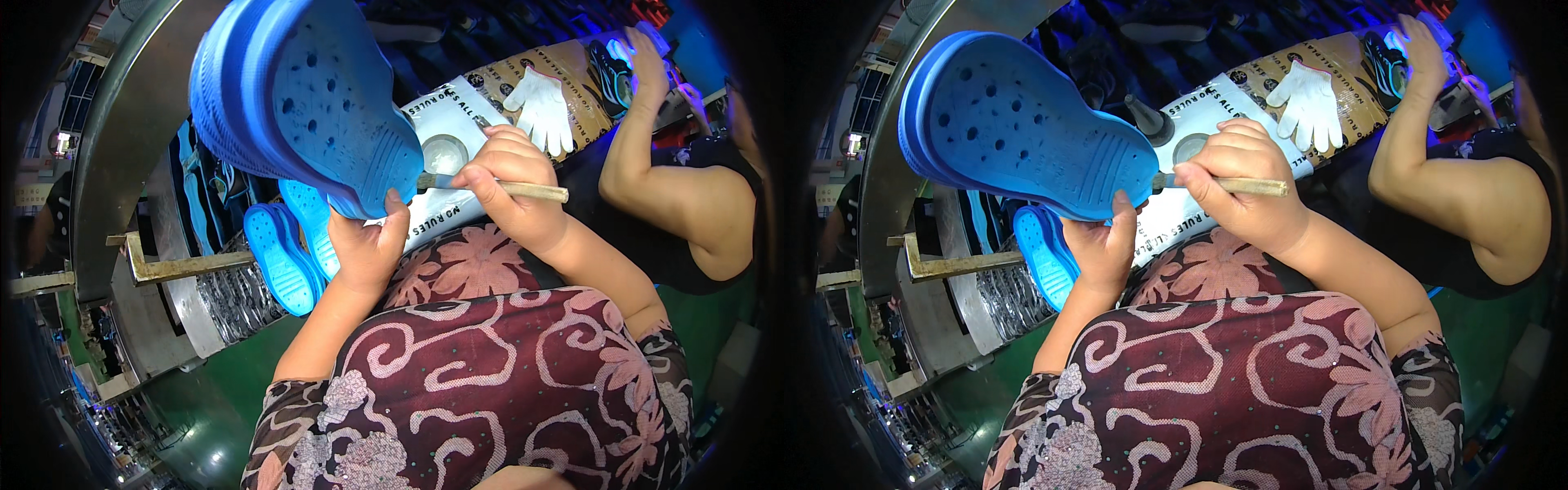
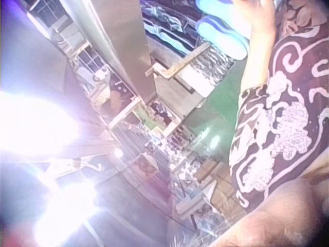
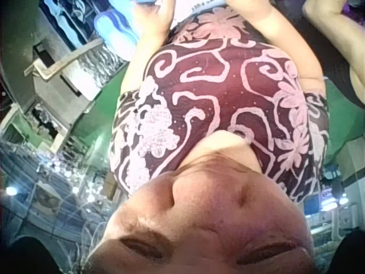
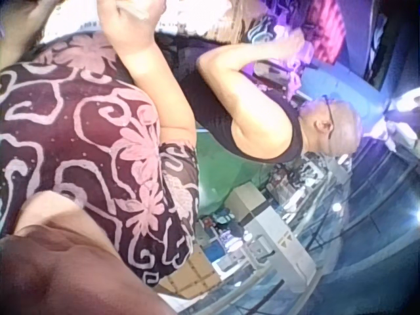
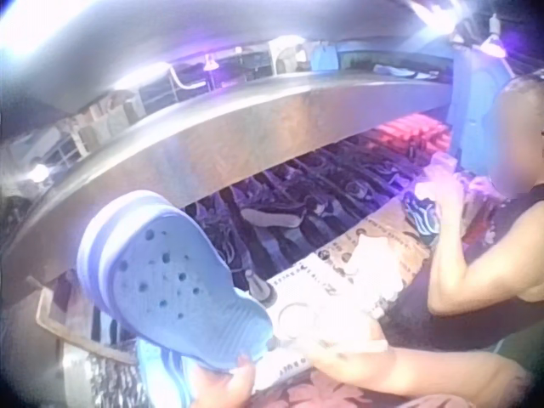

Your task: The person applies liquid to shoe soles using a brush, dipping the brush into a container, spreading it across the bottom of each sole, and placing the soles onto an upper conveyor belt.

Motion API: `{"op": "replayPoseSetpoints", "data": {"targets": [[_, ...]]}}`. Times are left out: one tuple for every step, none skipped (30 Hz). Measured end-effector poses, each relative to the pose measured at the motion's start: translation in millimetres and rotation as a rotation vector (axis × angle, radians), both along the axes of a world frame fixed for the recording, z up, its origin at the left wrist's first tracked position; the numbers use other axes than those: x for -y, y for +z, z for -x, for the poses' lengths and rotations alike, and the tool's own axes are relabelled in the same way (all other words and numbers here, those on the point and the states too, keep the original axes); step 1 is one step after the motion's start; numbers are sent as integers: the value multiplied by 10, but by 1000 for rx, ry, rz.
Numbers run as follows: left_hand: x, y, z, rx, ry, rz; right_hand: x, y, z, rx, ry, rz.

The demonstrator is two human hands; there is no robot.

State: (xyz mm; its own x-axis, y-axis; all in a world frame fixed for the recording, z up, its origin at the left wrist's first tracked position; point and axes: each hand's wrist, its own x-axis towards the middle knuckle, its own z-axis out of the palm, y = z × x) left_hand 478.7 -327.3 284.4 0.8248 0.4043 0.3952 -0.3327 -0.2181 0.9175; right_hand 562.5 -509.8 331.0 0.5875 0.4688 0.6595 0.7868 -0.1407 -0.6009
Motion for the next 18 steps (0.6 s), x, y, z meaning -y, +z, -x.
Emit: {"op": "replayPoseSetpoints", "data": {"targets": [[-7,16,3,-6,-1,-21,11,-4,0,-3,-42,10],[-15,22,5,-13,-2,-42,27,-8,-7,-5,-41,11],[-27,12,2,-14,-1,-40,48,-8,-20,-30,-59,-7],[-36,-1,-2,-9,-5,-46,65,-1,-26,-56,-78,-26],[-37,-10,-4,-4,-9,-52,60,27,-27,-74,-62,-51],[-27,0,2,-5,-9,-51,43,34,-30,-76,-62,-50],[-17,21,4,-25,-17,-31,21,38,-41,-24,-13,-55],[-11,31,4,-45,-25,-11,9,38,-55,28,37,-60],[-14,28,-3,-47,-27,-11,5,28,-74,26,35,-60],[-23,23,-9,-55,-32,-20,-1,13,-92,59,19,-5],[-29,17,-12,-63,-37,-28,-4,3,-101,92,4,50],[-28,7,-13,-64,-38,-28,10,-1,-100,90,3,50],[-26,-6,-6,-39,-21,-26,33,-3,-100,64,-18,45],[-22,-15,1,-13,-3,-24,54,-3,-99,37,-40,39],[-20,-18,2,-15,2,-24,68,6,-96,24,-57,40],[-13,-21,-13,15,15,-35,68,15,-92,22,-59,41],[-8,-23,-23,45,29,-47,61,24,-87,25,-10,16],[-7,-29,-24,43,28,-46,52,28,-80,29,38,-9]]}}
